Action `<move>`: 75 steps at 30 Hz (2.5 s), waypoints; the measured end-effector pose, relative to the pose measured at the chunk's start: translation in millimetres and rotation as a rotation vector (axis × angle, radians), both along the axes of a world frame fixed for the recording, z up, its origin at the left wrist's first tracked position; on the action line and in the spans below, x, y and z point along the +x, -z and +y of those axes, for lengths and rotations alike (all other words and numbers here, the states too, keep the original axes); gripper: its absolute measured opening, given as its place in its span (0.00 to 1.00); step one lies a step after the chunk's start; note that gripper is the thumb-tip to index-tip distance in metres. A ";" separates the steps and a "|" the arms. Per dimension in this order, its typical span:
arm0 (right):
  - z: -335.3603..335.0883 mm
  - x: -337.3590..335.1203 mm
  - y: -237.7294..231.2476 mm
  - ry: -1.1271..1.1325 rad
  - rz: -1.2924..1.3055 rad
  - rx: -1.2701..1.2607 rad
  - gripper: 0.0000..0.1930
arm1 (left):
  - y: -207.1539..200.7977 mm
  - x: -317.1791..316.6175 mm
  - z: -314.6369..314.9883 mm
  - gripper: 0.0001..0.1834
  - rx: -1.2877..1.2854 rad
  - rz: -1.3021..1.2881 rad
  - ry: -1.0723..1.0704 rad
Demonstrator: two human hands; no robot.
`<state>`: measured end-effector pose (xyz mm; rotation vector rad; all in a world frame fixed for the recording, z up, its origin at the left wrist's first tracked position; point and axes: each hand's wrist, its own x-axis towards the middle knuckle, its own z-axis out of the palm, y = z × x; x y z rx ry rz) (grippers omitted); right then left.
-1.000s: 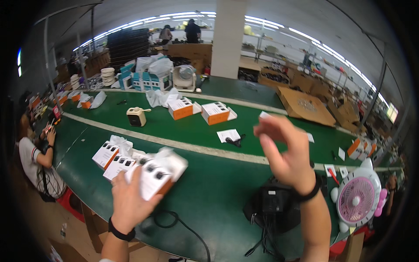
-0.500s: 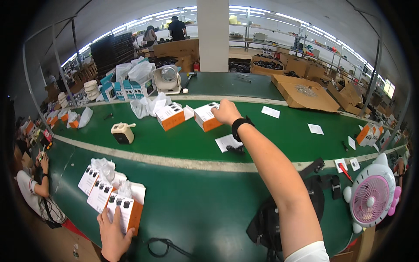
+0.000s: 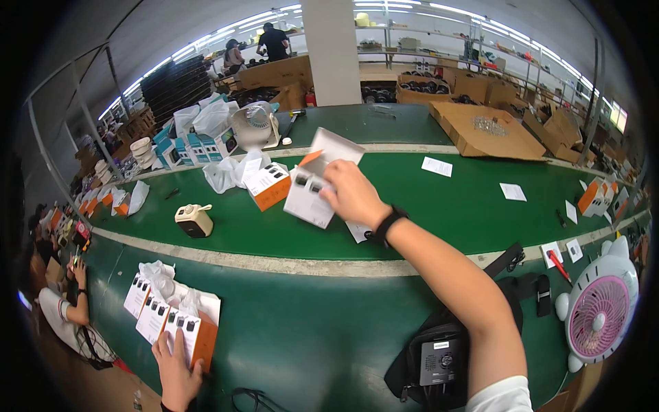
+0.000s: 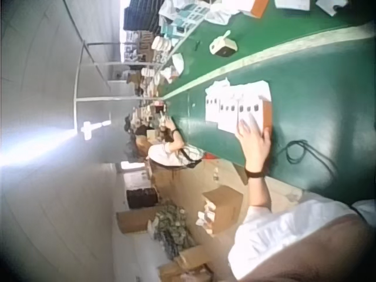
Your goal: Packaging small electronic speakers into boxes on an assembly line.
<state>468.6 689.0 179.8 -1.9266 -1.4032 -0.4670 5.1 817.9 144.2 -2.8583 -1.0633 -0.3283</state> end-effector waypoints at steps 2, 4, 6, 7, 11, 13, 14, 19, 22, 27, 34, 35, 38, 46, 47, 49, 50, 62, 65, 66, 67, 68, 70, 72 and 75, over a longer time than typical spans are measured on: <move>-24.2 -65.9 -27.8 -0.189 -0.339 0.099 0.10 | -7.7 -4.2 -4.7 0.42 -0.043 -0.002 -0.063; -56.3 -115.3 -47.2 -0.266 -0.505 0.082 0.10 | -14.5 -2.6 -13.8 0.43 -0.030 -0.004 -0.090; -83.9 -154.4 -57.7 -0.293 -0.556 0.059 0.11 | -41.0 10.6 -38.6 0.45 -0.059 -0.091 0.017; -94.8 -171.1 -62.0 -0.302 -0.552 0.055 0.11 | -55.5 18.2 -50.0 0.46 -0.079 -0.169 0.137; -112.9 -225.5 -70.9 -0.433 -0.497 0.061 0.10 | -89.3 26.2 -78.9 0.54 -0.365 -0.373 0.585; -120.8 -239.4 -71.2 -0.472 -0.487 0.060 0.09 | -85.3 38.2 -90.5 0.54 -0.351 -0.455 0.678; -119.1 -246.0 -66.7 -0.507 -0.418 0.091 0.09 | -80.5 38.8 -93.6 0.51 -0.305 -0.483 0.661; -98.6 -239.5 -68.0 -0.518 -0.049 -0.055 0.18 | -56.7 20.3 -72.6 0.36 -0.785 -0.549 0.386; -77.4 -194.4 -55.7 -0.402 0.028 -0.197 0.20 | -43.8 18.4 -46.2 0.34 -0.727 -0.433 0.095; -16.0 -97.8 -53.9 -0.129 0.297 -0.340 0.20 | -36.3 -14.5 -80.8 0.44 -0.124 -0.019 0.302; 73.8 49.4 -14.9 0.163 0.471 -0.389 0.23 | -46.1 -75.5 -66.4 0.44 -0.673 0.334 0.240; 90.1 63.6 -9.8 0.189 0.532 -0.451 0.24 | -48.4 -85.2 -53.9 0.45 -0.759 0.390 0.220; 132.7 82.6 37.7 0.262 0.479 -0.226 0.26 | -38.5 -98.8 -23.1 0.45 -0.611 0.233 0.112; 134.4 65.6 62.9 0.077 0.826 -0.341 0.20 | 27.1 -91.6 84.8 0.43 -0.411 0.041 0.200; 125.8 61.3 62.0 0.017 0.690 -0.366 0.17 | 28.7 -91.9 88.2 0.43 -0.400 0.043 0.190; 117.0 41.9 52.4 -0.076 0.644 -0.493 0.17 | 28.1 -95.2 88.9 0.42 -0.391 0.048 0.179; 116.0 29.2 48.1 -0.076 0.724 -0.523 0.21 | 28.3 -97.3 89.5 0.42 -0.373 0.055 0.167; 288.3 73.3 48.6 0.270 0.233 -0.496 0.50 | 48.6 -109.8 99.9 0.37 -0.326 0.066 0.256; 302.8 83.8 67.5 0.068 0.203 -0.798 0.34 | 47.4 -108.5 101.8 0.37 -0.329 0.067 0.252; 302.3 76.8 71.6 0.127 0.181 -0.805 0.27 | 44.5 -108.4 103.3 0.38 -0.306 0.077 0.255; 298.7 71.1 73.0 0.191 0.156 -0.810 0.20 | 41.8 -107.5 102.2 0.38 -0.313 0.080 0.242; 292.8 66.5 71.4 0.181 0.155 -0.815 0.20 | 38.5 -105.6 100.4 0.38 -0.359 0.056 0.201; 272.5 61.5 53.6 0.194 0.192 -0.781 0.16 | 30.6 -99.8 98.5 0.37 -0.396 -0.002 0.173; 239.0 58.5 29.7 0.087 0.359 -0.572 0.12 | 33.1 -100.3 99.0 0.37 -0.385 -0.020 0.178; 173.2 48.0 -10.8 0.000 0.518 -0.362 0.06 | 38.2 -97.3 97.3 0.36 -0.376 -0.052 0.208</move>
